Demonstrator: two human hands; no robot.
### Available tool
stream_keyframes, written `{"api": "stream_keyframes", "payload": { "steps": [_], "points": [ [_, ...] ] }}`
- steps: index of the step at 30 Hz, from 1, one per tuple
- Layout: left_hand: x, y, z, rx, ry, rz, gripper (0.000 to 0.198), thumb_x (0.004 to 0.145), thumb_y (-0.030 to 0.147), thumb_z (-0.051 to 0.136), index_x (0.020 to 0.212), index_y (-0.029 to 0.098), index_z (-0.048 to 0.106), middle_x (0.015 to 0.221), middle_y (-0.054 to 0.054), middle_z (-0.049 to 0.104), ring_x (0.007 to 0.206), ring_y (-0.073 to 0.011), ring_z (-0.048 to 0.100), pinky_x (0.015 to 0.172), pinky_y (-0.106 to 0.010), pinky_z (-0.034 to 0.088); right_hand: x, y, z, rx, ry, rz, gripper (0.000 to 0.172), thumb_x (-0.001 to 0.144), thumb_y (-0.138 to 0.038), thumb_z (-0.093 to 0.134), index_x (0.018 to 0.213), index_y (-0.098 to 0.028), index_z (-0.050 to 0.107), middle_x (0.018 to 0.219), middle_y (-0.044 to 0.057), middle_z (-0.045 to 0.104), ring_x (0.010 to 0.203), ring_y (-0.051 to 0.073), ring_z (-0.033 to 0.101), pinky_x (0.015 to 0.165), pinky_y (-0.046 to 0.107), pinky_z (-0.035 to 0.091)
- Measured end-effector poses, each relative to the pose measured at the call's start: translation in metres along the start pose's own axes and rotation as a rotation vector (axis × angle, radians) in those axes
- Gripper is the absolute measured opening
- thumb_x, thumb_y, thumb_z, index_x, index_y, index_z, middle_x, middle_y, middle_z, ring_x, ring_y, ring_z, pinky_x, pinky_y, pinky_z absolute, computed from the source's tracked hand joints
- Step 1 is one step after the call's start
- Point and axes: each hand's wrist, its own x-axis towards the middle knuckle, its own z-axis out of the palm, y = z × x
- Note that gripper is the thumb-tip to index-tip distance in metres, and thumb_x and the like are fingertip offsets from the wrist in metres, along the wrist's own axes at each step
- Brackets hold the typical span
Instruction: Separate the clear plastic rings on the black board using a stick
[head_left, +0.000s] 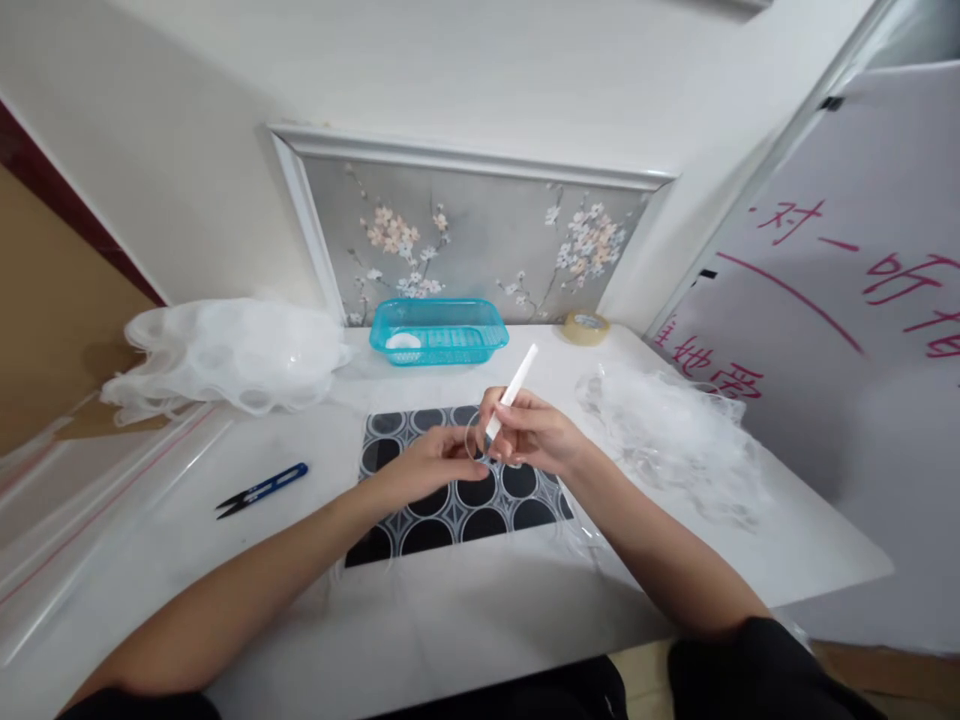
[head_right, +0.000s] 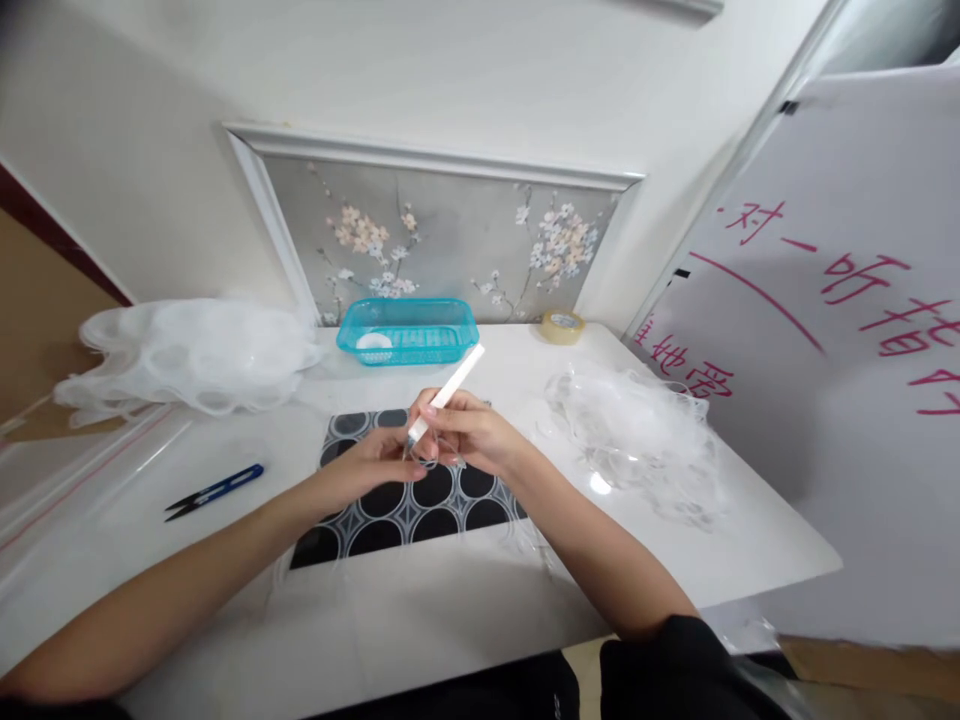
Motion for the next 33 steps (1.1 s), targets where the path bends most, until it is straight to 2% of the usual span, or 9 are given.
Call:
{"api": "stream_keyframes", "payload": {
  "steps": [3, 6, 9, 15, 20, 22, 26, 30, 33],
  "points": [
    [0.001, 0.003, -0.006, -0.080, 0.068, 0.005, 0.026, 0.093, 0.033, 0.044, 0.092, 0.019, 0.066, 0.095, -0.006, 0.066, 0.087, -0.0162, 0.063, 0.079, -0.032, 0.053, 0.006, 0.000, -0.004, -0.106, -0.026, -0.075, 0.028, 0.074, -0.050, 0.064, 0.075, -0.023, 0.060, 0.058, -0.002, 0.058, 0.048, 0.009, 0.050, 0.040, 0.021, 0.036],
    [-0.001, 0.003, -0.024, 0.041, 0.250, -0.020, 0.026, 0.091, 0.036, 0.048, 0.082, 0.018, 0.065, 0.102, -0.008, 0.058, 0.091, -0.0173, 0.059, 0.086, -0.037, 0.051, 0.004, 0.002, -0.012, -0.222, 0.039, -0.236, 0.020, 0.080, -0.042, 0.063, 0.075, -0.023, 0.066, 0.086, 0.004, 0.069, 0.086, 0.017, 0.065, 0.073, 0.030, 0.053],
    [-0.005, 0.000, -0.046, 0.258, 0.333, 0.012, 0.024, 0.092, 0.034, 0.048, 0.081, 0.019, 0.063, 0.111, -0.008, 0.053, 0.102, -0.0196, 0.056, 0.093, -0.043, 0.047, -0.003, 0.009, -0.021, -0.297, 0.098, -0.314, 0.017, 0.082, -0.039, 0.064, 0.074, -0.024, 0.067, 0.100, 0.006, 0.070, 0.127, 0.024, 0.047, 0.102, 0.043, 0.041],
    [-0.007, 0.008, -0.079, 0.530, 0.262, 0.133, 0.017, 0.090, 0.026, 0.050, 0.082, 0.018, 0.063, 0.112, -0.007, 0.055, 0.109, -0.0228, 0.052, 0.096, -0.047, 0.044, 0.005, 0.019, -0.015, -0.351, -0.016, -0.374, 0.013, 0.083, -0.035, 0.064, 0.080, -0.025, 0.070, 0.090, 0.006, 0.070, 0.138, 0.021, 0.033, 0.110, 0.044, 0.031],
    [-0.014, 0.010, -0.090, 0.505, 0.175, 0.070, 0.014, 0.086, 0.025, 0.052, 0.078, 0.018, 0.062, 0.111, -0.007, 0.057, 0.105, -0.0227, 0.055, 0.092, -0.043, 0.046, 0.036, 0.030, 0.005, -0.247, -0.140, -0.358, 0.015, 0.079, -0.036, 0.069, 0.079, -0.021, 0.072, 0.088, 0.004, 0.066, 0.104, 0.019, 0.057, 0.092, 0.036, 0.044],
    [-0.018, 0.005, -0.090, 0.469, 0.155, 0.041, 0.012, 0.084, 0.024, 0.053, 0.078, 0.018, 0.061, 0.109, -0.007, 0.057, 0.103, -0.0227, 0.056, 0.091, -0.042, 0.046, 0.048, 0.041, 0.013, -0.072, -0.194, -0.314, 0.019, 0.078, -0.038, 0.071, 0.078, -0.019, 0.072, 0.080, 0.003, 0.066, 0.086, 0.016, 0.060, 0.084, 0.033, 0.046],
    [-0.025, -0.014, -0.089, 0.238, 0.082, -0.071, 0.013, 0.087, 0.028, 0.050, 0.087, 0.020, 0.059, 0.104, -0.005, 0.060, 0.096, -0.0199, 0.059, 0.087, -0.038, 0.049, 0.062, 0.058, 0.026, 0.407, -0.238, -0.204, 0.021, 0.072, -0.041, 0.075, 0.071, -0.020, 0.070, 0.074, 0.001, 0.068, 0.076, 0.013, 0.063, 0.077, 0.027, 0.048],
    [-0.044, -0.040, -0.069, 0.018, 0.121, -0.202, 0.037, 0.087, 0.048, 0.055, 0.112, 0.021, 0.054, 0.110, -0.008, 0.063, 0.098, -0.0212, 0.062, 0.084, -0.037, 0.052, 0.057, 0.064, 0.024, 0.663, -0.036, -0.111, 0.019, 0.071, -0.044, 0.074, 0.076, -0.027, 0.070, 0.095, -0.001, 0.071, 0.064, 0.008, 0.062, 0.046, 0.017, 0.043],
    [-0.071, -0.053, -0.035, 0.255, 0.150, -0.141, 0.046, 0.087, 0.052, 0.055, 0.117, 0.018, 0.054, 0.118, -0.012, 0.062, 0.108, -0.0251, 0.059, 0.093, -0.042, 0.049, 0.047, 0.075, 0.015, 0.297, 0.157, -0.108, 0.022, 0.075, -0.046, 0.070, 0.082, -0.025, 0.072, 0.111, 0.003, 0.069, 0.072, 0.011, 0.067, 0.046, 0.018, 0.045]
  ]
}}
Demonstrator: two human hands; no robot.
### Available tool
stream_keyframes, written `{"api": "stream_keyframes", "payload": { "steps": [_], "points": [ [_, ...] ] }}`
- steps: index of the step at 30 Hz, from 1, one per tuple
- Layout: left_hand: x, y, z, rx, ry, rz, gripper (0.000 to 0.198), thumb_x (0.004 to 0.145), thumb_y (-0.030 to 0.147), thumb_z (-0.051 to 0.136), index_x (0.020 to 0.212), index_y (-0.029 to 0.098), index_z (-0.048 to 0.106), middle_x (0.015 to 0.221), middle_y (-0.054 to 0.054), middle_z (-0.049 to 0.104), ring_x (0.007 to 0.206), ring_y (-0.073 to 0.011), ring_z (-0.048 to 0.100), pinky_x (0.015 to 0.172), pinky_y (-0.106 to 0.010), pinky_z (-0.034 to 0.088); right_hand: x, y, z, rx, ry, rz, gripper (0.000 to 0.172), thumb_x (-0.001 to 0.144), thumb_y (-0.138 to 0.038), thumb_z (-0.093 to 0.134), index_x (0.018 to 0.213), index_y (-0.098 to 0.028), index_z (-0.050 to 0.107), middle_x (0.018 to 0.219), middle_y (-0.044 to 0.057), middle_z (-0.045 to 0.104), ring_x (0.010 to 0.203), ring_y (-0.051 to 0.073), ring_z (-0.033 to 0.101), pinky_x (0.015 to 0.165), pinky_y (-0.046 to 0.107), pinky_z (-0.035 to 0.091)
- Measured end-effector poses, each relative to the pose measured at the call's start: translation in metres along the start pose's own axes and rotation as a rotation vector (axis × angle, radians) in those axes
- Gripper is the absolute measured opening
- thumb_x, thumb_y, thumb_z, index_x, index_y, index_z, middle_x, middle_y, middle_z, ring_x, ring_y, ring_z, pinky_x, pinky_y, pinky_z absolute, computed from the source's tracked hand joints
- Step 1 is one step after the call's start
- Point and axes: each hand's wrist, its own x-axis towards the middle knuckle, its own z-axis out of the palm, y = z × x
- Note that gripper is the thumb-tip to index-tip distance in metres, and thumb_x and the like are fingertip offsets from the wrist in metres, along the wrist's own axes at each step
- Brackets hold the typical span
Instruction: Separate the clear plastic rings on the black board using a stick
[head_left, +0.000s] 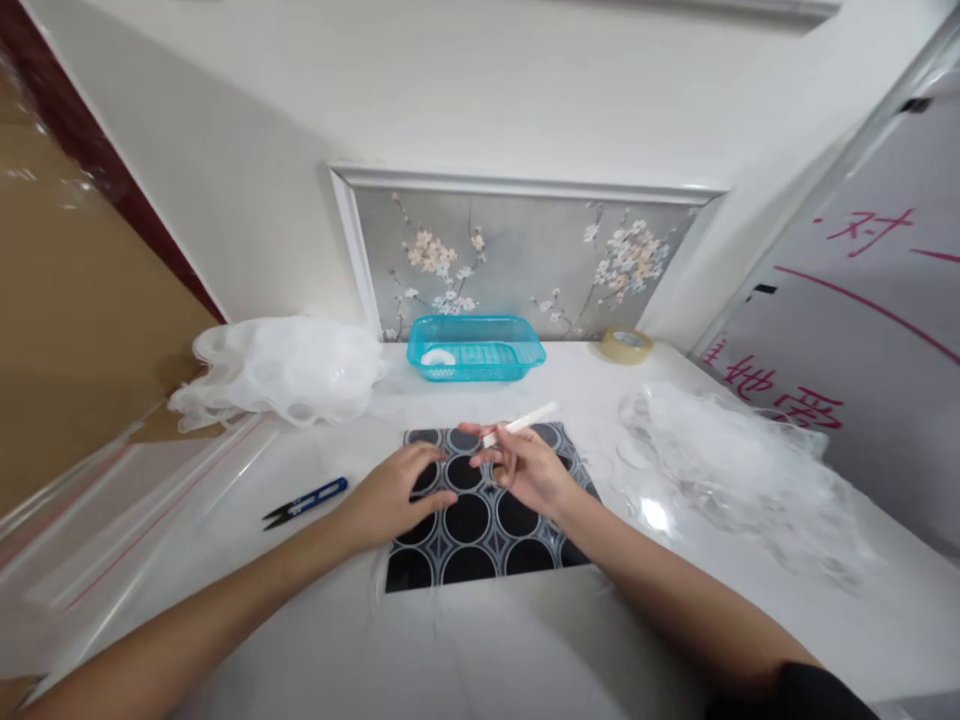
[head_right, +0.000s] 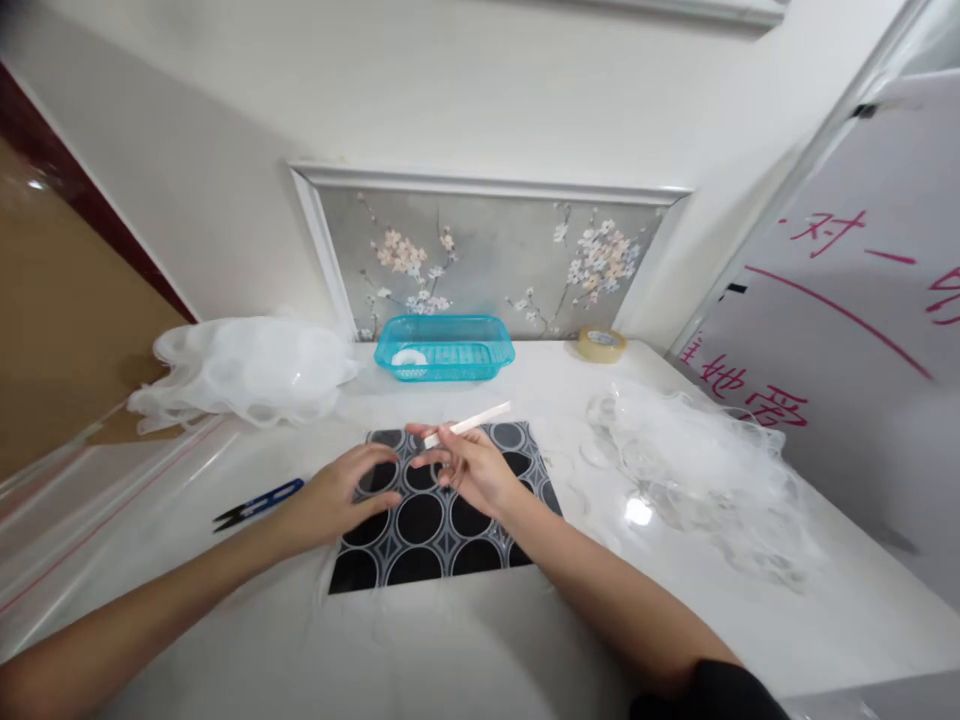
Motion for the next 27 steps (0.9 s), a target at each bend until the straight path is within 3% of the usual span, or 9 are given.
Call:
{"api": "stream_keyframes", "payload": {
  "steps": [2, 4, 6, 13, 22, 24, 27],
  "points": [
    [-0.022, 0.000, 0.022, 0.189, -0.002, 0.136, 0.049, 0.090, 0.050, 0.052, 0.122, 0.014, 0.053, 0.125, -0.015, 0.059, 0.117, -0.0273, 0.054, 0.098, -0.044, 0.045, -0.006, 0.011, -0.009, -0.359, 0.112, -0.065, 0.023, 0.078, -0.044, 0.068, 0.084, -0.022, 0.074, 0.103, 0.006, 0.072, 0.086, 0.019, 0.069, 0.069, 0.029, 0.055],
    [-0.038, 0.001, 0.040, 0.326, 0.008, 0.267, 0.053, 0.092, 0.051, 0.048, 0.127, 0.010, 0.050, 0.132, -0.017, 0.054, 0.123, -0.0286, 0.050, 0.102, -0.044, 0.043, -0.009, 0.024, -0.016, -0.655, 0.186, -0.135, 0.022, 0.080, -0.041, 0.066, 0.086, -0.022, 0.075, 0.097, 0.006, 0.074, 0.105, 0.026, 0.065, 0.094, 0.044, 0.048],
    [-0.047, 0.001, 0.052, 0.418, 0.026, 0.333, 0.059, 0.092, 0.054, 0.044, 0.128, 0.008, 0.050, 0.136, -0.018, 0.050, 0.126, -0.0292, 0.048, 0.104, -0.043, 0.041, -0.011, 0.035, -0.020, -0.839, 0.193, -0.166, 0.022, 0.082, -0.040, 0.063, 0.089, -0.023, 0.075, 0.100, 0.006, 0.074, 0.119, 0.030, 0.057, 0.104, 0.050, 0.039],
    [-0.044, -0.002, 0.062, 0.443, 0.009, 0.324, 0.066, 0.094, 0.057, 0.036, 0.128, 0.003, 0.051, 0.137, -0.020, 0.049, 0.129, -0.0296, 0.046, 0.109, -0.042, 0.034, -0.013, 0.041, -0.018, -0.998, 0.211, -0.133, 0.026, 0.087, -0.038, 0.057, 0.095, -0.021, 0.074, 0.104, 0.007, 0.073, 0.122, 0.030, 0.054, 0.104, 0.050, 0.041],
    [-0.044, -0.001, 0.064, 0.467, -0.017, 0.306, 0.065, 0.094, 0.058, 0.033, 0.126, 0.004, 0.052, 0.135, -0.019, 0.051, 0.127, -0.0281, 0.047, 0.109, -0.040, 0.036, -0.016, 0.042, -0.019, -1.058, 0.207, -0.155, 0.022, 0.088, -0.034, 0.057, 0.096, -0.021, 0.073, 0.102, 0.006, 0.074, 0.117, 0.028, 0.058, 0.100, 0.047, 0.048],
    [-0.044, -0.001, 0.064, 0.461, -0.018, 0.303, 0.065, 0.094, 0.058, 0.033, 0.126, 0.004, 0.053, 0.135, -0.019, 0.052, 0.127, -0.0285, 0.048, 0.108, -0.041, 0.036, -0.018, 0.041, -0.020, -1.142, 0.161, -0.224, 0.021, 0.090, -0.030, 0.054, 0.097, -0.021, 0.072, 0.103, 0.007, 0.073, 0.118, 0.027, 0.058, 0.098, 0.047, 0.049],
    [-0.044, 0.000, 0.064, 0.448, -0.034, 0.301, 0.069, 0.093, 0.060, 0.032, 0.129, 0.004, 0.050, 0.136, -0.020, 0.050, 0.127, -0.0302, 0.047, 0.108, -0.042, 0.036, -0.023, 0.040, -0.019, -1.360, -0.058, -0.398, 0.021, 0.093, -0.021, 0.048, 0.097, -0.020, 0.068, 0.104, 0.007, 0.073, 0.123, 0.025, 0.054, 0.099, 0.047, 0.049]
  ]
}}
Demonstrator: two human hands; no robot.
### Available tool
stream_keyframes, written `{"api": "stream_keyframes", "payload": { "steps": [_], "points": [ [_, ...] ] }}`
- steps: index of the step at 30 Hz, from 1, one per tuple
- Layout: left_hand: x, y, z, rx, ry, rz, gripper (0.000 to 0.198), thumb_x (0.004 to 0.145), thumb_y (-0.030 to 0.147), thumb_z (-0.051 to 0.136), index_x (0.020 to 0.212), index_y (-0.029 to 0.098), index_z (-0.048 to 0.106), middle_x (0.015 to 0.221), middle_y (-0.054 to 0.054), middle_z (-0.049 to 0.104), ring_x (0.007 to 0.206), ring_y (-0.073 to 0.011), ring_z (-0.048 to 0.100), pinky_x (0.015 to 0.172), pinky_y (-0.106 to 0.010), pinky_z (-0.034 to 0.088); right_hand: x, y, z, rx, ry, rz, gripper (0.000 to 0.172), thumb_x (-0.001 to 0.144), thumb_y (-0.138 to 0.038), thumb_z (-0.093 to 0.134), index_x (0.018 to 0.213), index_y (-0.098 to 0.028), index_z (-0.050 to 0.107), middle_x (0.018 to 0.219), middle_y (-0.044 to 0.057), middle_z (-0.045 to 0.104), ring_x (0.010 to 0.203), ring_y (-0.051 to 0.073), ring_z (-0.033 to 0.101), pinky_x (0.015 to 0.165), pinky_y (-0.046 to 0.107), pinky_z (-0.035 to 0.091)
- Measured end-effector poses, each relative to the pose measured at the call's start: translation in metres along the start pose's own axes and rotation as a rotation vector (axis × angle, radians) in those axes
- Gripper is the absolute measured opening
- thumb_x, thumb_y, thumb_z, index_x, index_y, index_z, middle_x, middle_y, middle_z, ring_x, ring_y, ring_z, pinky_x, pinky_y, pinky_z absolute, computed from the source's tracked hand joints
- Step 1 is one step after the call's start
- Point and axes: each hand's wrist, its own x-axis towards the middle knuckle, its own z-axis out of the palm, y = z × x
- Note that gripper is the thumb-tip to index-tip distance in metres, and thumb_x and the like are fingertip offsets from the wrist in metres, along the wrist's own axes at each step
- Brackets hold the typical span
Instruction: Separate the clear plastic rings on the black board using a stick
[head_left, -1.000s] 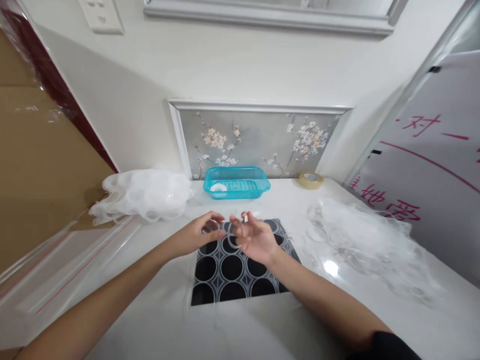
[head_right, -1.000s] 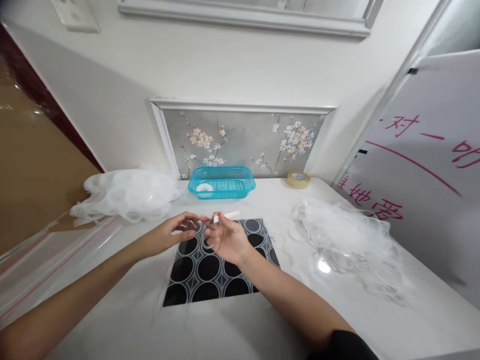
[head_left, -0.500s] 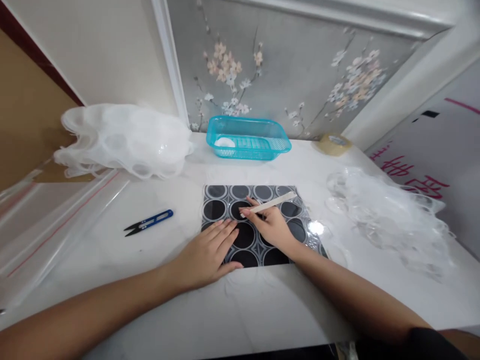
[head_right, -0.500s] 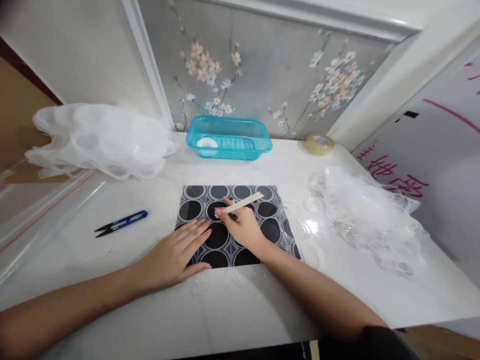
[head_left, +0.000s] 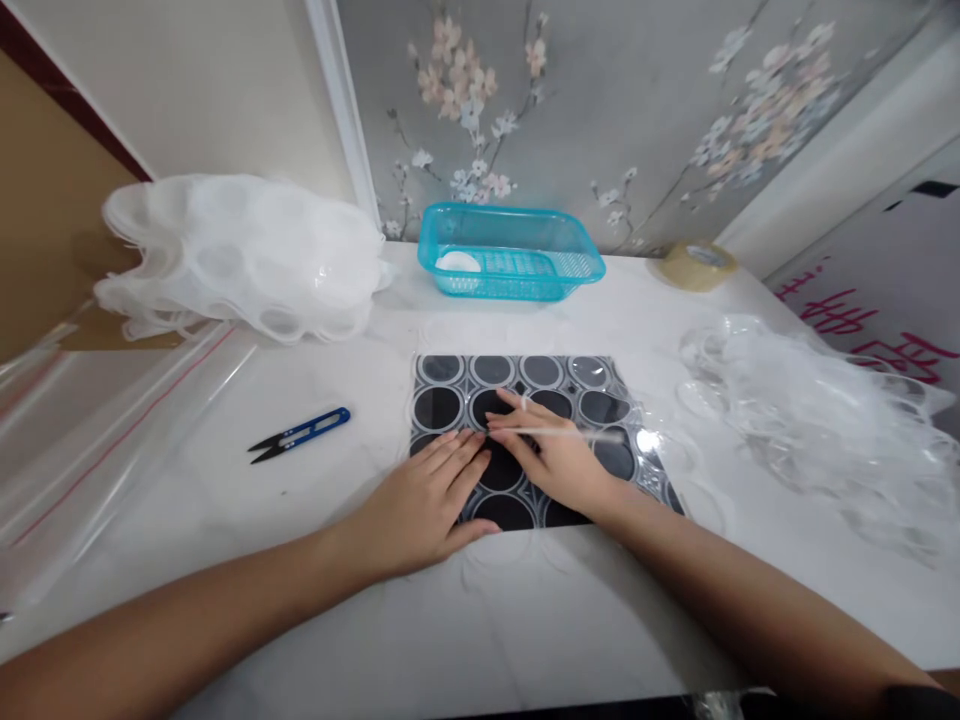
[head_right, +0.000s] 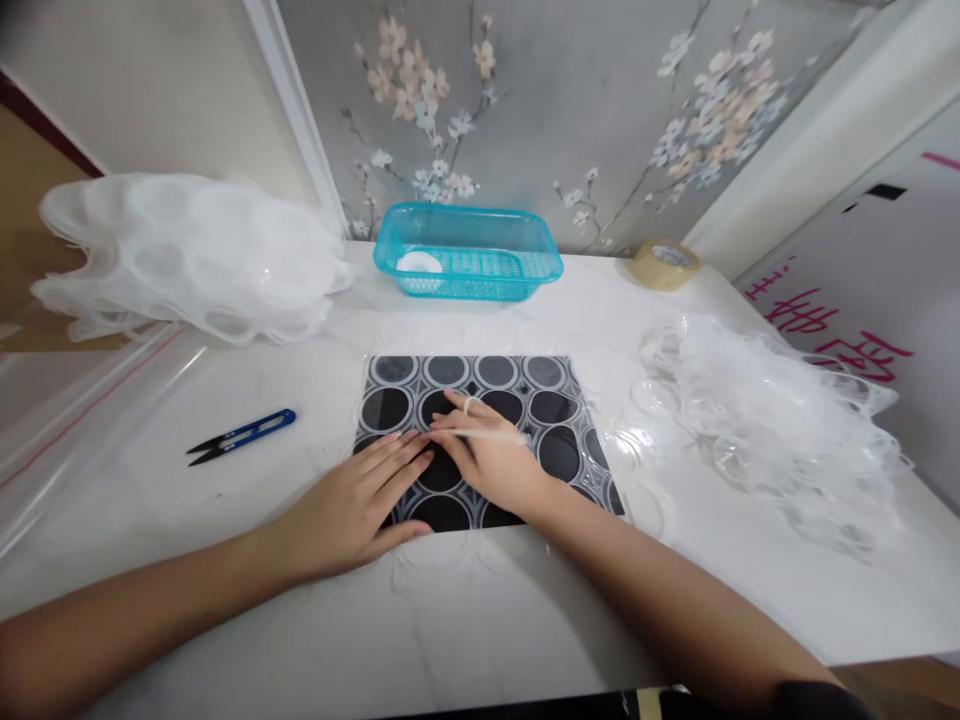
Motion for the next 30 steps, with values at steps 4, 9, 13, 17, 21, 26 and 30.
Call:
{"api": "stream_keyframes", "payload": {
  "steps": [4, 9, 13, 17, 21, 26, 30],
  "points": [
    [0.001, 0.001, -0.001, -0.063, -0.045, -0.008, 0.077, 0.090, 0.066, 0.034, 0.133, 0.003, 0.045, 0.139, -0.022, 0.046, 0.130, -0.0325, 0.043, 0.109, -0.044, 0.033, -0.002, -0.006, 0.001, -0.214, -0.138, -0.206, 0.023, 0.094, -0.016, 0.041, 0.098, -0.016, 0.064, 0.101, 0.013, 0.071, 0.123, 0.026, 0.053, 0.101, 0.046, 0.048],
    [-0.001, 0.000, -0.004, -0.136, -0.116, -0.016, 0.087, 0.084, 0.073, 0.036, 0.133, 0.003, 0.045, 0.142, -0.023, 0.042, 0.134, -0.0339, 0.038, 0.111, -0.045, 0.029, 0.021, 0.008, -0.007, -0.058, 0.012, 0.125, 0.016, 0.086, -0.013, 0.052, 0.090, -0.020, 0.066, 0.091, 0.011, 0.070, 0.101, 0.027, 0.065, 0.095, 0.045, 0.049],
    [-0.004, -0.002, -0.008, -0.192, -0.165, -0.047, 0.085, 0.084, 0.073, 0.035, 0.136, 0.006, 0.042, 0.147, -0.020, 0.034, 0.138, -0.0307, 0.030, 0.114, -0.043, 0.024, 0.048, 0.041, -0.045, 0.223, 0.509, 0.518, 0.010, 0.084, -0.021, 0.058, 0.075, -0.020, 0.062, 0.073, 0.005, 0.068, 0.076, 0.020, 0.068, 0.082, 0.039, 0.053],
    [-0.008, -0.002, -0.011, -0.190, -0.168, -0.060, 0.082, 0.087, 0.071, 0.033, 0.138, 0.007, 0.040, 0.148, -0.018, 0.033, 0.139, -0.0286, 0.029, 0.114, -0.041, 0.023, 0.049, 0.058, -0.078, 0.856, 0.759, 0.819, 0.018, 0.083, -0.019, 0.061, 0.066, -0.017, 0.054, 0.066, 0.006, 0.068, 0.067, 0.014, 0.068, 0.071, 0.029, 0.057],
    [-0.009, -0.003, -0.015, -0.162, -0.150, -0.036, 0.077, 0.090, 0.068, 0.032, 0.135, 0.007, 0.043, 0.146, -0.019, 0.037, 0.137, -0.0291, 0.034, 0.112, -0.041, 0.028, 0.033, 0.053, -0.075, 0.909, 0.692, 0.840, 0.012, 0.082, -0.018, 0.064, 0.071, -0.016, 0.059, 0.066, 0.008, 0.070, 0.067, 0.017, 0.070, 0.066, 0.029, 0.059],
    [0.010, -0.014, -0.022, -0.192, 0.011, -0.062, 0.051, 0.096, 0.051, 0.037, 0.125, 0.011, 0.053, 0.133, -0.014, 0.053, 0.123, -0.0247, 0.048, 0.104, -0.039, 0.037, 0.026, 0.035, -0.057, 1.077, 0.465, 0.782, 0.015, 0.077, -0.030, 0.071, 0.078, -0.018, 0.063, 0.083, 0.010, 0.073, 0.083, 0.020, 0.071, 0.082, 0.035, 0.058],
    [0.045, -0.025, -0.017, -0.168, 0.024, -0.110, 0.046, 0.090, 0.048, 0.053, 0.117, 0.012, 0.056, 0.119, -0.013, 0.056, 0.110, -0.0261, 0.051, 0.093, -0.040, 0.043, 0.023, 0.021, -0.046, 1.277, 0.336, 0.717, 0.015, 0.075, -0.033, 0.072, 0.082, -0.024, 0.063, 0.095, 0.003, 0.072, 0.089, 0.017, 0.069, 0.080, 0.031, 0.057]
  ]
}}
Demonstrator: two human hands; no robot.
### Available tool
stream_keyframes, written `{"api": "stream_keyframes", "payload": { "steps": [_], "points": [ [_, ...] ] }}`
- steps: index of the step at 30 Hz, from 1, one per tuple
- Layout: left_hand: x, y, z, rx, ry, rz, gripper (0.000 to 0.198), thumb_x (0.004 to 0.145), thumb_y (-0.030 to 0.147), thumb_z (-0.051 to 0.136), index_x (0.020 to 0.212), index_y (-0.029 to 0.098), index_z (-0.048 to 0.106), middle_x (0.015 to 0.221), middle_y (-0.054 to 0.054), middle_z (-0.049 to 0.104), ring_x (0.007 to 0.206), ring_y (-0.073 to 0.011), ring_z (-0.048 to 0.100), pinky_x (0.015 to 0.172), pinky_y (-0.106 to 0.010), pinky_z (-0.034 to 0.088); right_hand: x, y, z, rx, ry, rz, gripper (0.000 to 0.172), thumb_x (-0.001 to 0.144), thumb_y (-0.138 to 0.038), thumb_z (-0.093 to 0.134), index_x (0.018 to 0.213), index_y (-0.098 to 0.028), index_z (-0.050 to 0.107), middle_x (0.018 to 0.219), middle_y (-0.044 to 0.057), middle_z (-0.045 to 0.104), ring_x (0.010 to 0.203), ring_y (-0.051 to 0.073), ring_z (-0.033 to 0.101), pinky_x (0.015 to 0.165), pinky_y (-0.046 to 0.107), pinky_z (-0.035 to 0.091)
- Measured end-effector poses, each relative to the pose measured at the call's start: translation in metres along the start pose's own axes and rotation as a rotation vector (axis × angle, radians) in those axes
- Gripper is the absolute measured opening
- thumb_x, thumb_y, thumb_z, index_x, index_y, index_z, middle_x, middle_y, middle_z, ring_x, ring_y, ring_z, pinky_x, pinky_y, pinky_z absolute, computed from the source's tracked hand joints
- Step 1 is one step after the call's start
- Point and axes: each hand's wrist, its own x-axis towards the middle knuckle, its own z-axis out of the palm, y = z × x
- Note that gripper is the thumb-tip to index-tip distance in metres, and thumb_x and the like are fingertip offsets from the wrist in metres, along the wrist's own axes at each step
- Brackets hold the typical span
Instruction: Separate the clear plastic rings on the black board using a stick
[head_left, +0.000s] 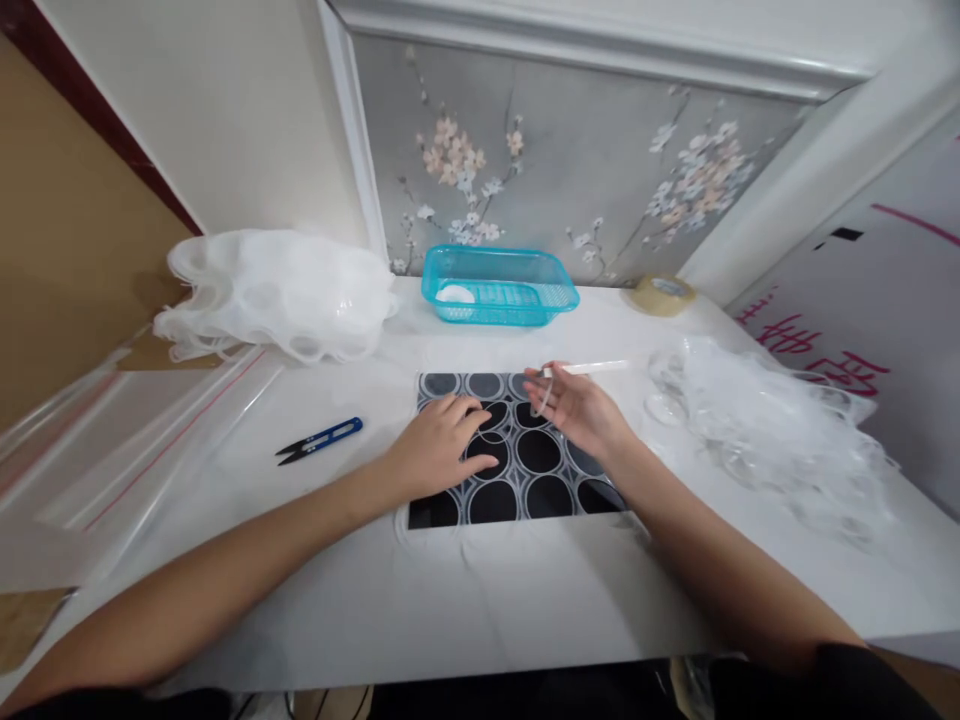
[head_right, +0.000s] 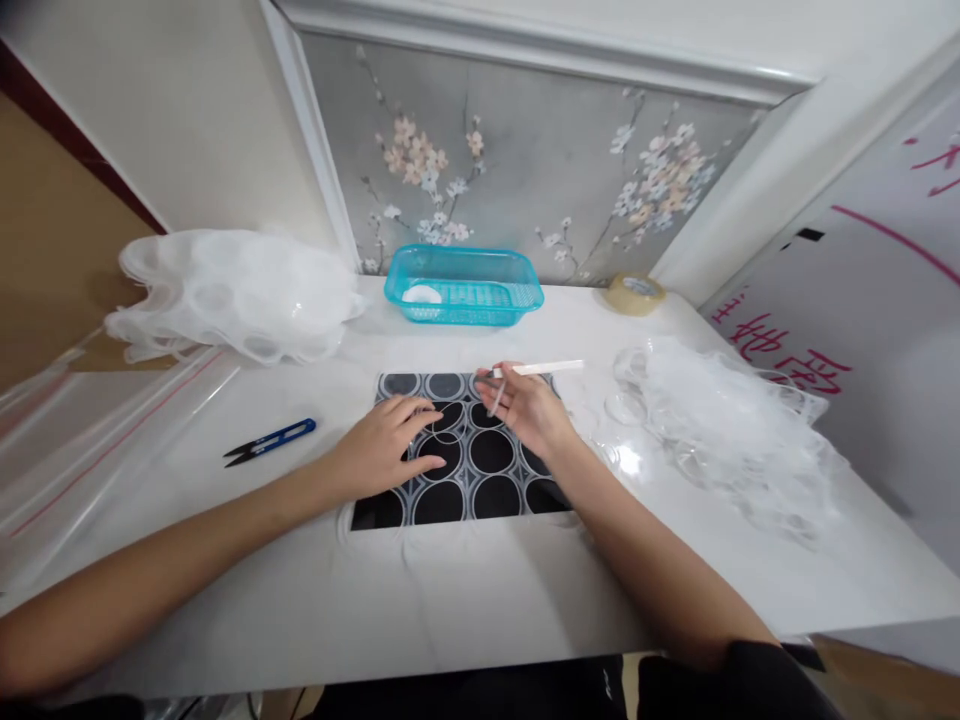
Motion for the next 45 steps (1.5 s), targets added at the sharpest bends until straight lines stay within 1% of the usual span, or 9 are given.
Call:
{"api": "stream_keyframes", "payload": {
  "steps": [6, 12, 16, 21, 30, 32, 37, 40, 45],
  "points": [
    [0.035, -0.010, 0.014, 0.025, -0.100, 0.073, 0.025, 0.097, 0.019, 0.035, 0.091, 0.013, 0.059, 0.093, -0.008, 0.060, 0.088, -0.0211, 0.054, 0.080, -0.035, 0.042, -0.005, 0.023, -0.005, 0.000, -0.020, -0.022, 0.017, 0.075, -0.038, 0.070, 0.080, -0.024, 0.062, 0.107, 0.001, 0.069, 0.092, 0.017, 0.067, 0.065, 0.025, 0.051],
    [0.034, -0.023, 0.005, -0.072, -0.181, 0.137, 0.030, 0.091, 0.045, 0.050, 0.097, 0.017, 0.057, 0.094, -0.006, 0.062, 0.086, -0.0201, 0.055, 0.076, -0.032, 0.040, -0.020, 0.026, -0.005, -0.034, 0.100, 0.059, 0.021, 0.072, -0.037, 0.072, 0.081, -0.020, 0.063, 0.118, 0.009, 0.065, 0.110, 0.025, 0.060, 0.054, 0.024, 0.042],
    [0.032, -0.021, 0.004, -0.344, -0.191, 0.019, 0.022, 0.092, 0.033, 0.046, 0.082, 0.018, 0.059, 0.078, -0.005, 0.060, 0.079, -0.0193, 0.052, 0.078, -0.034, 0.037, -0.037, 0.026, -0.004, -0.085, 0.140, 0.101, 0.025, 0.071, -0.039, 0.073, 0.084, -0.019, 0.067, 0.110, 0.009, 0.068, 0.100, 0.022, 0.061, 0.055, 0.025, 0.040],
    [0.043, -0.027, 0.000, -0.697, -0.039, -0.301, 0.016, 0.086, 0.032, 0.054, 0.076, 0.019, 0.056, 0.064, 0.000, 0.055, 0.060, -0.0151, 0.049, 0.065, -0.029, 0.038, -0.046, 0.029, -0.007, -0.140, 0.065, 0.066, 0.018, 0.071, -0.039, 0.072, 0.075, -0.021, 0.070, 0.111, 0.009, 0.068, 0.082, 0.018, 0.061, 0.052, 0.027, 0.037],
    [0.059, -0.069, -0.044, -1.134, 0.702, -0.795, 0.030, 0.081, 0.030, 0.056, 0.064, 0.019, 0.034, 0.053, 0.007, 0.032, 0.049, -0.0079, 0.043, 0.056, -0.021, 0.043, -0.049, 0.028, -0.007, -0.221, -0.009, 0.064, 0.023, 0.074, -0.045, 0.070, 0.076, -0.022, 0.072, 0.119, 0.009, 0.065, 0.092, 0.022, 0.063, 0.057, 0.029, 0.044],
    [0.052, -0.047, -0.050, -1.186, 0.620, -0.773, 0.022, 0.080, 0.029, 0.060, 0.068, 0.018, 0.045, 0.057, 0.004, 0.043, 0.054, -0.0090, 0.050, 0.057, -0.021, 0.044, -0.050, 0.023, -0.006, -0.085, -0.025, 0.046, 0.019, 0.075, -0.042, 0.071, 0.078, -0.023, 0.070, 0.114, 0.007, 0.067, 0.101, 0.023, 0.062, 0.072, 0.032, 0.049],
    [0.038, 0.031, -0.055, -1.368, -0.050, -0.709, 0.030, 0.085, 0.043, 0.058, 0.072, 0.018, 0.050, 0.059, 0.002, 0.053, 0.046, -0.0080, 0.046, 0.045, -0.022, 0.034, -0.046, -0.004, -0.002, 0.095, -0.281, 0.009, 0.008, 0.078, -0.032, 0.069, 0.078, -0.024, 0.070, 0.116, 0.003, 0.066, 0.112, 0.021, 0.059, 0.095, 0.036, 0.045],
    [0.037, 0.047, -0.054, -1.330, -0.093, -0.688, 0.031, 0.085, 0.046, 0.058, 0.072, 0.018, 0.051, 0.061, 0.002, 0.054, 0.046, -0.0072, 0.045, 0.045, -0.021, 0.032, -0.043, -0.012, 0.007, 0.074, -0.470, 0.148, 0.006, 0.078, -0.029, 0.069, 0.077, -0.024, 0.070, 0.104, 0.003, 0.069, 0.097, 0.017, 0.064, 0.092, 0.034, 0.047],
    [0.023, 0.029, -0.047, -1.142, -0.091, -0.649, 0.031, 0.086, 0.049, 0.054, 0.083, 0.017, 0.056, 0.069, 0.001, 0.059, 0.048, -0.0076, 0.049, 0.045, -0.020, 0.036, -0.045, 0.000, 0.027, 0.160, -0.544, 0.285, 0.013, 0.076, -0.035, 0.070, 0.074, -0.023, 0.065, 0.082, 0.001, 0.068, 0.080, 0.016, 0.065, 0.085, 0.035, 0.051]
  ]
}}
